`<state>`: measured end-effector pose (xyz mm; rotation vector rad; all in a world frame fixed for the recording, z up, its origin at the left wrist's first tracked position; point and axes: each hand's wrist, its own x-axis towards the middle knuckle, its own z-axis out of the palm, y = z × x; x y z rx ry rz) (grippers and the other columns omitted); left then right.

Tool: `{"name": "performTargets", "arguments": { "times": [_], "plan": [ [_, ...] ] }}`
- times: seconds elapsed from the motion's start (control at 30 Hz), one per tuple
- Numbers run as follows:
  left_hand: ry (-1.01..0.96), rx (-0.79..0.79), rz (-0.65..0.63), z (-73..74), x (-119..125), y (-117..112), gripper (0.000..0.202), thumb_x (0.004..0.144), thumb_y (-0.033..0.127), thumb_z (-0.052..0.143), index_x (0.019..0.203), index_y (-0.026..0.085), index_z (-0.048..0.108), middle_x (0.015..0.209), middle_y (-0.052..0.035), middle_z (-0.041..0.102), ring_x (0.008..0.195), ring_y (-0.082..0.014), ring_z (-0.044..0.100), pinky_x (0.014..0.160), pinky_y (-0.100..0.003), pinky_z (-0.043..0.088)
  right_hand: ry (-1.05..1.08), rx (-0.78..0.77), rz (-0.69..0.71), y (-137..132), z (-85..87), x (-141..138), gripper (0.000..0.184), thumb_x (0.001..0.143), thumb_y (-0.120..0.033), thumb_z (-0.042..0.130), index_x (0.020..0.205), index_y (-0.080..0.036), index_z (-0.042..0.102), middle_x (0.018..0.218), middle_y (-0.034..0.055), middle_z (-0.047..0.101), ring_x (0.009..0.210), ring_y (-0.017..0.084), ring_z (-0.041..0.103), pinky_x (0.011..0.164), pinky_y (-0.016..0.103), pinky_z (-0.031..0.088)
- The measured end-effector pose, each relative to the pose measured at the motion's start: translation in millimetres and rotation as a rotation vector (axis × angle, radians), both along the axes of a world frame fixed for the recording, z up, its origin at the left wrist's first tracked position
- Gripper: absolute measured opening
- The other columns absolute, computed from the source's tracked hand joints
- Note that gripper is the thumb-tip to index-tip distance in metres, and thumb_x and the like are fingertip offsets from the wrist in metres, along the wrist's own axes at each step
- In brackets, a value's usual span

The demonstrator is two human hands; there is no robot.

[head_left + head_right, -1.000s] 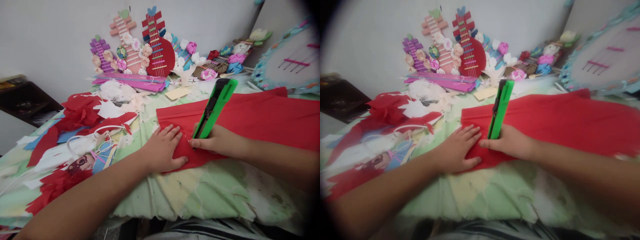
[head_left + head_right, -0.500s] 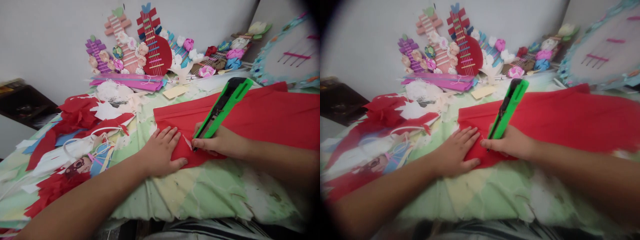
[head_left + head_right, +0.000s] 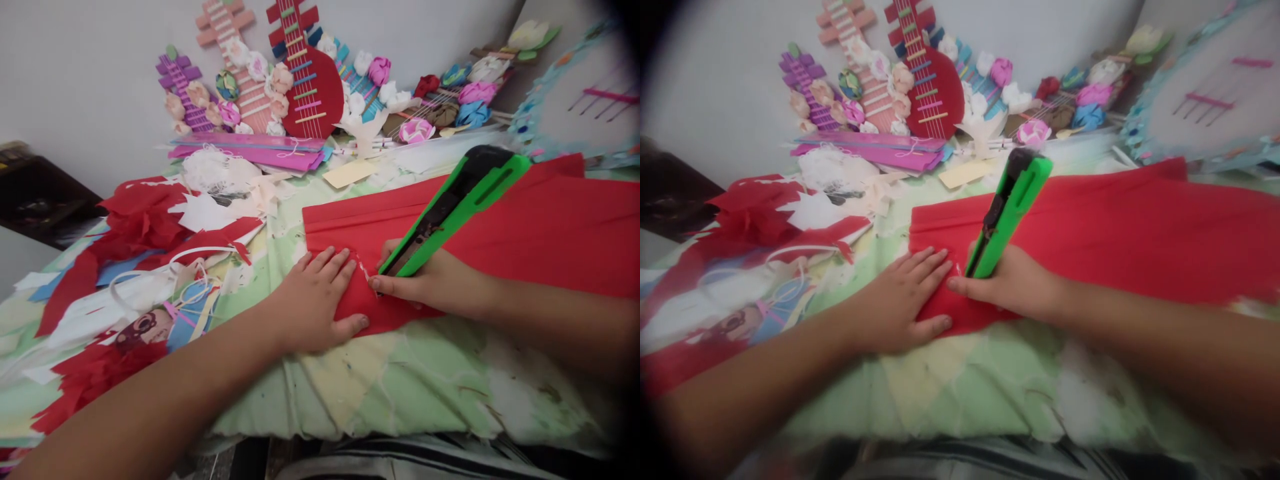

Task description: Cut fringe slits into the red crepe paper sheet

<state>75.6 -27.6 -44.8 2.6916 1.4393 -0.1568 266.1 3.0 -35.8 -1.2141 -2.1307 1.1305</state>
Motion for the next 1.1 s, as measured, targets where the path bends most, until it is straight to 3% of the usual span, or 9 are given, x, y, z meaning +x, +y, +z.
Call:
{"name": "performTargets", "arguments": {
  "times": [0.27, 0.77, 1.1],
  "plan": [
    [0.024, 0.01, -0.014, 2.7, -0.8, -1.3, 0.08, 0.078, 0.063, 0.027, 0.135, 0.007, 0.026, 0.142, -0.0141, 0.018, 0.13, -0.0316, 0.015, 0.103, -0.048, 0.015, -0.011, 0.101, 0.012, 1.1, -4.0, 1.8, 0.033, 0.069, -0.045, 0.058, 0.059, -0.019, 0.041, 0.054, -0.004, 0.041, 0.05, 0.009, 0.04, 0.047, 0.023, 0.032],
    [-0.029, 0.074, 0.031, -0.7, 5.0, -1.9, 0.077, 0.079, 0.063, 0.026, 0.131, 0.007, 0.035, 0.139, -0.0153, 0.027, 0.126, -0.0329, 0.023, 0.101, -0.05, 0.017, -0.011, -0.069, 0.031, 2.5, -1.5, 2.2, 0.03, 0.067, -0.036, 0.061, 0.06, -0.018, 0.039, 0.051, -0.0067, 0.038, 0.048, 0.006, 0.038, 0.048, 0.021, 0.033],
    [-0.053, 0.082, 0.03, -3.2, 3.3, -1.3, 0.075, 0.078, 0.061, 0.032, 0.131, 0.008, 0.034, 0.139, -0.0139, 0.027, 0.127, -0.0315, 0.023, 0.102, -0.05, 0.017, 0.009, -0.009, 0.073, 4.2, -1.6, 2.5, 0.03, 0.067, -0.039, 0.062, 0.062, -0.017, 0.043, 0.057, -0.0052, 0.039, 0.053, 0.007, 0.038, 0.049, 0.022, 0.03]
  ]
}}
